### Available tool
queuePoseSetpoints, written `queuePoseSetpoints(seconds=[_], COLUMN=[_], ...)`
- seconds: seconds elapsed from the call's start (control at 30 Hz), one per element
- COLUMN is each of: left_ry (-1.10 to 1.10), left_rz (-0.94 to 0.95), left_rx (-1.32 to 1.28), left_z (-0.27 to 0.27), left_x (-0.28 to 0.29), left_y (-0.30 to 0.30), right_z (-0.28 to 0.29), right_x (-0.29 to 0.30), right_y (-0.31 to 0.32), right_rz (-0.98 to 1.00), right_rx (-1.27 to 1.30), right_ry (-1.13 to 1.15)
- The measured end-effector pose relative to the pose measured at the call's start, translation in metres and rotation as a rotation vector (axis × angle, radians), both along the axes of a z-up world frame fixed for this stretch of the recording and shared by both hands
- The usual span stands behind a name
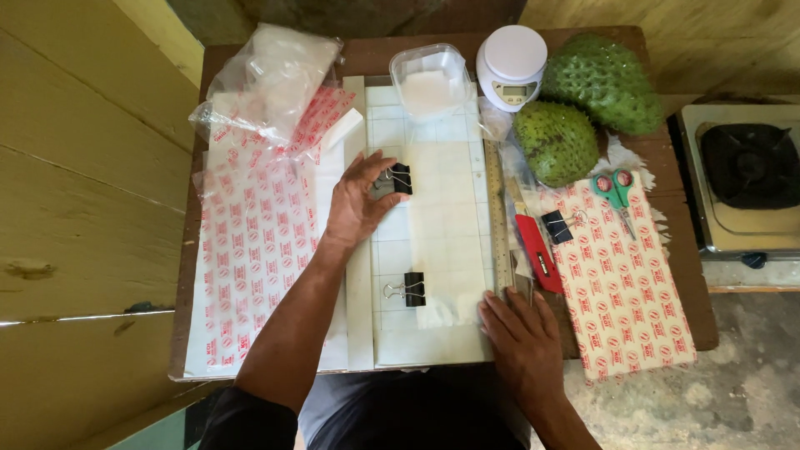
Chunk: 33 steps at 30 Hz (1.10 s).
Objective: The person measures and cuts small pieces of paper and applies them to clear plastic sheets using clips and a ruler.
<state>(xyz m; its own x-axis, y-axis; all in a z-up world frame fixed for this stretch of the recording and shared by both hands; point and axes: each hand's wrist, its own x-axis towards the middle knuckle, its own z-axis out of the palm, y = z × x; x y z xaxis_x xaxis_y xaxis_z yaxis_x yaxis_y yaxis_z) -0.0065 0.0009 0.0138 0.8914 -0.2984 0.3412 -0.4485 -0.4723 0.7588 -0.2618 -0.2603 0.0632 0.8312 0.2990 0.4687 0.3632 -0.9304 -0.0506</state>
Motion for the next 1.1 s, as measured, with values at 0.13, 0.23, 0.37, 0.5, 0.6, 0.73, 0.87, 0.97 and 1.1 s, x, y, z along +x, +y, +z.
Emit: queuePoseSetpoints(seconds=[0.13, 0.23, 0.37, 0.5, 0.6, 0.73, 0.87, 0.97, 1.1], left_ry=[-0.018, 0.030, -0.027, -0.025, 0.051, -0.004, -0.024, -0.047, -0.082], left_rz=[0.001, 0.032, 0.005, 0.002, 0.034, 0.017, 0.015, 0.004, -0.020], left_rx=[0.020, 0.066, 0.045, 0.043, 0.096, 0.084, 0.103, 0.092, 0.115], left_z=[-0.005, -0.008, -0.003, 0.000, -0.005, -0.005, -0.004, 0.001, 0.003], left_x=[0.002, 0.002, 0.002, 0.001, 0.001, 0.002, 0.002, 0.001, 0.001], left_y=[0.001, 0.001, -0.001, 0.000, 0.001, 0.000, 0.000, -0.001, -0.001], right_z=[0.002, 0.003, -0.004, -0.003, 0.001, 0.002, 0.000, -0.002, -0.006], right_x=[0.001, 0.000, -0.001, 0.000, 0.003, 0.002, 0.001, 0.001, 0.000], right_y=[0.002, 0.003, 0.001, 0.002, 0.004, 0.004, 0.003, 0.003, 0.002], right_rz=[0.008, -0.004, -0.017, -0.015, -0.005, -0.013, -0.015, -0.018, -0.017], right_rx=[0.007, -0.001, 0.014, 0.022, 0.049, 0.048, 0.033, 0.030, 0.044], right_ry=[-0.022, -0.007, 0.006, -0.018, -0.055, -0.026, -0.018, -0.033, -0.022])
